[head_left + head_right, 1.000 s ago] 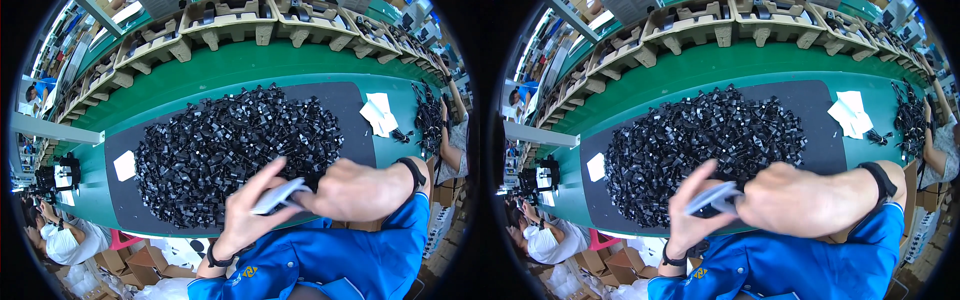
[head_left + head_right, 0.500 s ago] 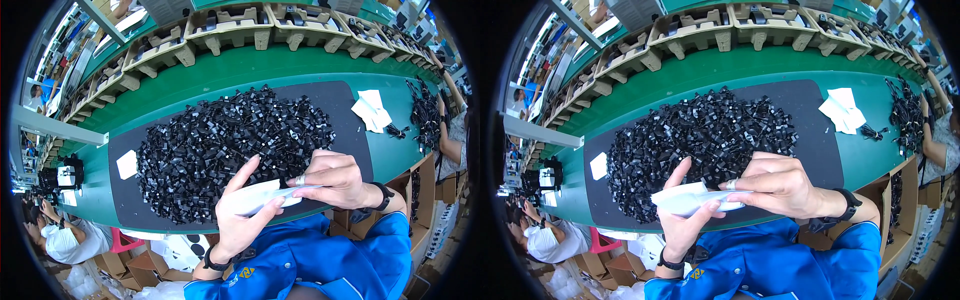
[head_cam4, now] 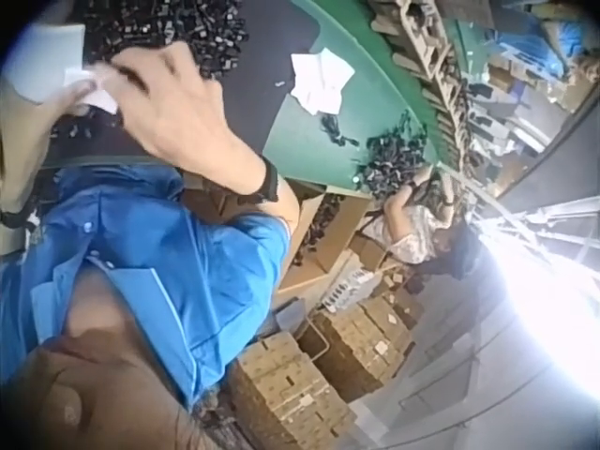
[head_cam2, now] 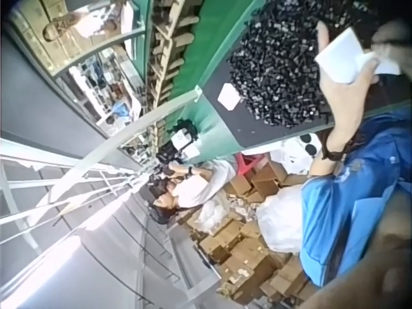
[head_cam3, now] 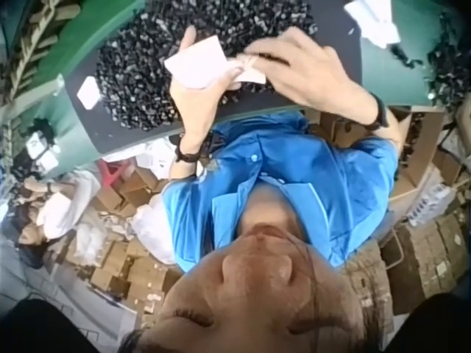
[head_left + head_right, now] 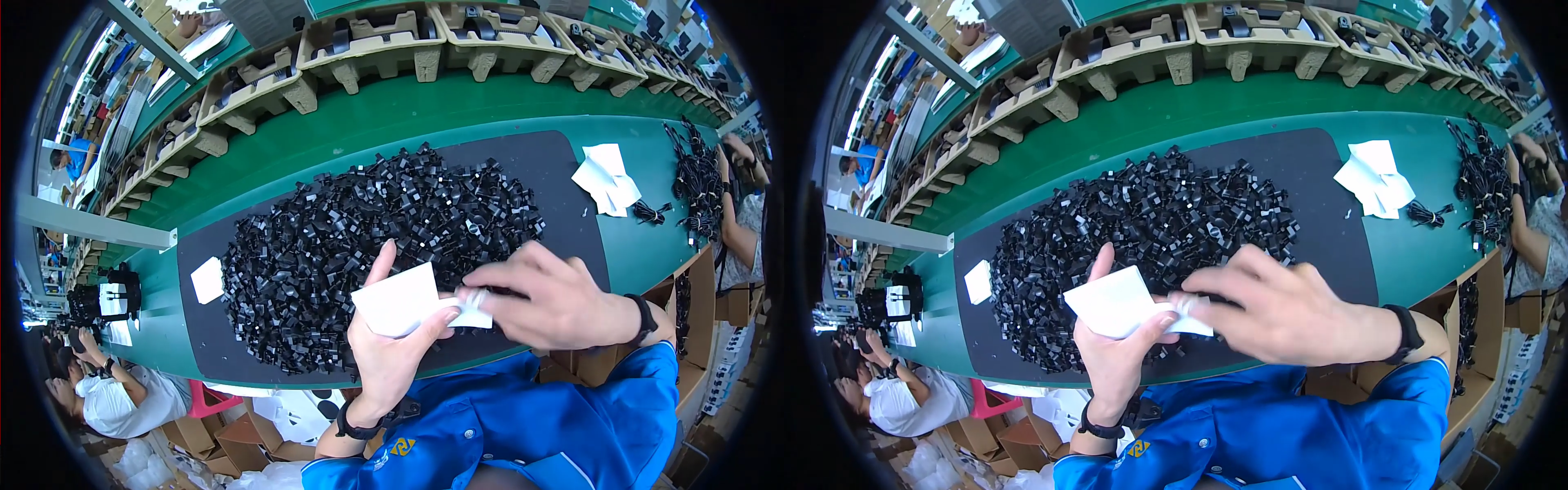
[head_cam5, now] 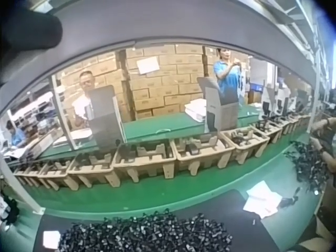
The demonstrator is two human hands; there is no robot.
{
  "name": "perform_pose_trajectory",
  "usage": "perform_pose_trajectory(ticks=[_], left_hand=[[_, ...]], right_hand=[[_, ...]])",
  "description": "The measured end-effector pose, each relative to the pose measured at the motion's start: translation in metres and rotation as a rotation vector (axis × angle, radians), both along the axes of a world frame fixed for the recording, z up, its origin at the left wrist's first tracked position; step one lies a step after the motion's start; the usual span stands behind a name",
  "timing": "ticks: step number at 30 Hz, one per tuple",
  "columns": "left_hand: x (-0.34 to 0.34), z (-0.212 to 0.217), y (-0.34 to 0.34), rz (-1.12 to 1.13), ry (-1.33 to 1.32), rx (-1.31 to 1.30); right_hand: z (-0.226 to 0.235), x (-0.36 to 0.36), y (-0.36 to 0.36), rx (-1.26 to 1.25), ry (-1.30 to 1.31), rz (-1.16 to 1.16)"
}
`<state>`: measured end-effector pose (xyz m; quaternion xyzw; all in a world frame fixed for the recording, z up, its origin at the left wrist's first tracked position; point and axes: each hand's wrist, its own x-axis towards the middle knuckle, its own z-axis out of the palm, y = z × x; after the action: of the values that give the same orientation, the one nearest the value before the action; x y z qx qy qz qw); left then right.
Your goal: The person picks up a small white paper and a black plastic component from a pile, wraps the paper around the component, and places it into a cardboard tray.
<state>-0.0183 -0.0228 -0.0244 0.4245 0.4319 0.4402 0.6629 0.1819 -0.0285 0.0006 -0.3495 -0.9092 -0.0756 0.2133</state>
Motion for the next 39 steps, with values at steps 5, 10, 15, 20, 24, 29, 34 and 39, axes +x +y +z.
perform_pose_trajectory(ticks=[5, 10, 15, 20, 24, 29, 34, 39], left_hand=[[0.005, 0.003, -0.006, -0.028, 0.064, 0.109], [-0.010, -0.017, -0.008, -0.046, 0.172, 0.229], [-0.025, -0.002, 0.010, -0.041, 0.178, 0.351], [-0.068, 0.021, 0.027, 0.490, 0.152, 0.142], [-0.079, 0.031, 0.035, 0.422, 0.200, 0.023], [-0.106, 0.023, 0.032, 0.506, 0.237, -0.014], [-0.123, -0.007, 0.034, 0.281, 0.122, -0.019], [-0.111, -0.001, 0.032, 0.145, -0.064, -0.024]], right_hand=[[-0.008, 0.007, 0.009, -0.657, 0.523, 0.023], [0.000, 0.006, 0.026, -0.843, 0.319, 0.150], [0.033, 0.001, 0.054, -0.862, 0.273, 0.199], [0.070, 0.038, 0.224, -0.222, 0.355, -0.670], [0.005, 0.045, 0.322, 0.275, -0.131, -0.890], [-0.031, 0.025, 0.360, 0.304, -0.105, -0.881], [-0.023, 0.035, 0.359, 0.128, -0.299, -1.087], [0.012, 0.023, 0.298, 0.222, -0.357, -0.831]])
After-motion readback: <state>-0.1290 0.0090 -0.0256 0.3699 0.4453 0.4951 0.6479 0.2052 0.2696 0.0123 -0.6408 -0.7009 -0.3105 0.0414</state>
